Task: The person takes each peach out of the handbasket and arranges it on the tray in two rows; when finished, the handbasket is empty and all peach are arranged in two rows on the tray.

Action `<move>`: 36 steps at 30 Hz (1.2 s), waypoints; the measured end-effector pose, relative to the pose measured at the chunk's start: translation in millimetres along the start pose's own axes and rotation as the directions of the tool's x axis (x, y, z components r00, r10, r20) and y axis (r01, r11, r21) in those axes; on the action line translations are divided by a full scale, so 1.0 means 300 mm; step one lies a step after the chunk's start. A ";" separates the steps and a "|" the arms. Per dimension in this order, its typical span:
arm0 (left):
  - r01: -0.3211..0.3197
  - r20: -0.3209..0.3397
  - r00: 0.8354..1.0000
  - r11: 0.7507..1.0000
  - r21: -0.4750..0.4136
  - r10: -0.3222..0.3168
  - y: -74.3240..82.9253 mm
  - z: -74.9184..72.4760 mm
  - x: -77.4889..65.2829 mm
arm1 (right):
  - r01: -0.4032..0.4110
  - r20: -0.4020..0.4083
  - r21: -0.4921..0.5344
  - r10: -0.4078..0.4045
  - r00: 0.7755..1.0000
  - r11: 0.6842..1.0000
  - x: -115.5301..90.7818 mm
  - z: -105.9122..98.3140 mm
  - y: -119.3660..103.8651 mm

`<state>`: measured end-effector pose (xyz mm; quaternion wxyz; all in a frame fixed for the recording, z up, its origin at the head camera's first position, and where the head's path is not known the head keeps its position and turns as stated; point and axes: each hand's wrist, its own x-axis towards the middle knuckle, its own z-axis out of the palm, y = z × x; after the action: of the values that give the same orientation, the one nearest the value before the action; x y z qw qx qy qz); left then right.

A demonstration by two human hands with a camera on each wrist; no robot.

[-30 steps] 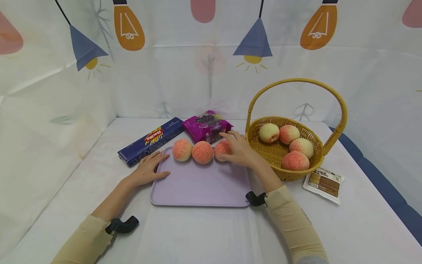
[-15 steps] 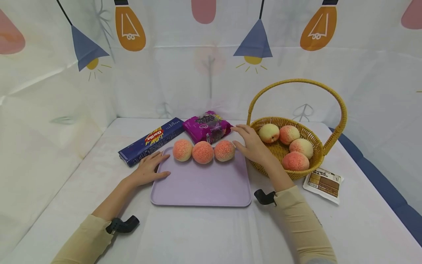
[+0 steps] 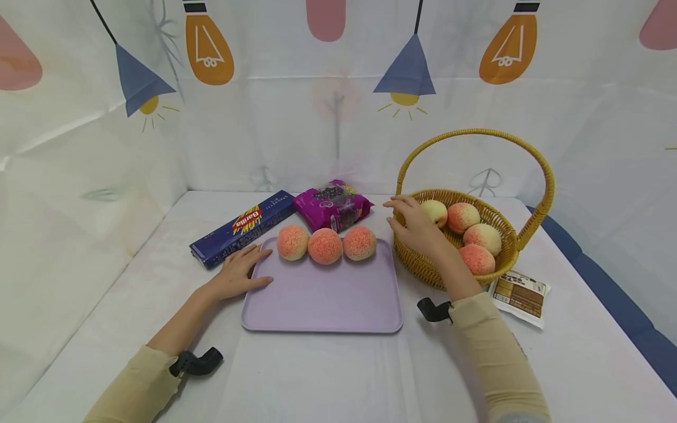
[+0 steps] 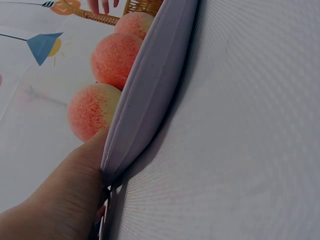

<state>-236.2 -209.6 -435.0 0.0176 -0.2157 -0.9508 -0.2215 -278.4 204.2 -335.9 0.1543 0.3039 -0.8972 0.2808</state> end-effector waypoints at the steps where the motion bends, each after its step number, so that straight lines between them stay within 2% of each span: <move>1: 0.000 0.000 1.000 1.000 0.000 0.000 0.000 0.001 0.000 | -0.009 -0.002 -0.003 0.009 1.000 1.000 0.001 -0.005 0.004; 8: -0.006 -0.006 1.000 1.000 0.002 0.006 -0.002 0.003 0.003 | -0.005 -0.015 -0.041 0.005 1.000 0.999 0.009 -0.036 0.027; 16: -0.004 -0.004 1.000 1.000 -0.006 0.004 0.003 -0.001 0.002 | -0.084 0.054 -0.086 0.089 0.995 0.993 -0.009 -0.049 0.089; 22: 0.002 -0.001 1.000 1.000 -0.004 -0.002 0.005 -0.003 0.000 | -0.140 0.122 -0.148 0.159 0.980 0.979 -0.006 -0.065 0.121; 28: 0.003 -0.005 1.000 1.000 -0.002 -0.003 0.002 -0.004 0.000 | -0.171 0.159 -0.140 0.192 0.968 0.975 -0.003 -0.084 0.146; 32: 0.001 -0.007 1.000 1.000 -0.005 -0.001 -0.001 -0.002 0.000 | -0.185 0.144 -0.137 0.205 0.968 0.973 -0.008 -0.079 0.171; 36: -0.005 -0.009 1.000 1.000 -0.001 0.005 -0.005 0.002 0.002 | -0.154 0.110 -0.232 0.184 0.977 0.960 -0.021 -0.056 0.204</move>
<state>-237.4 -210.2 -435.9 0.0226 -0.2172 -0.9501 -0.2229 -310.5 257.5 -350.4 0.1039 0.2245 -0.9538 0.1704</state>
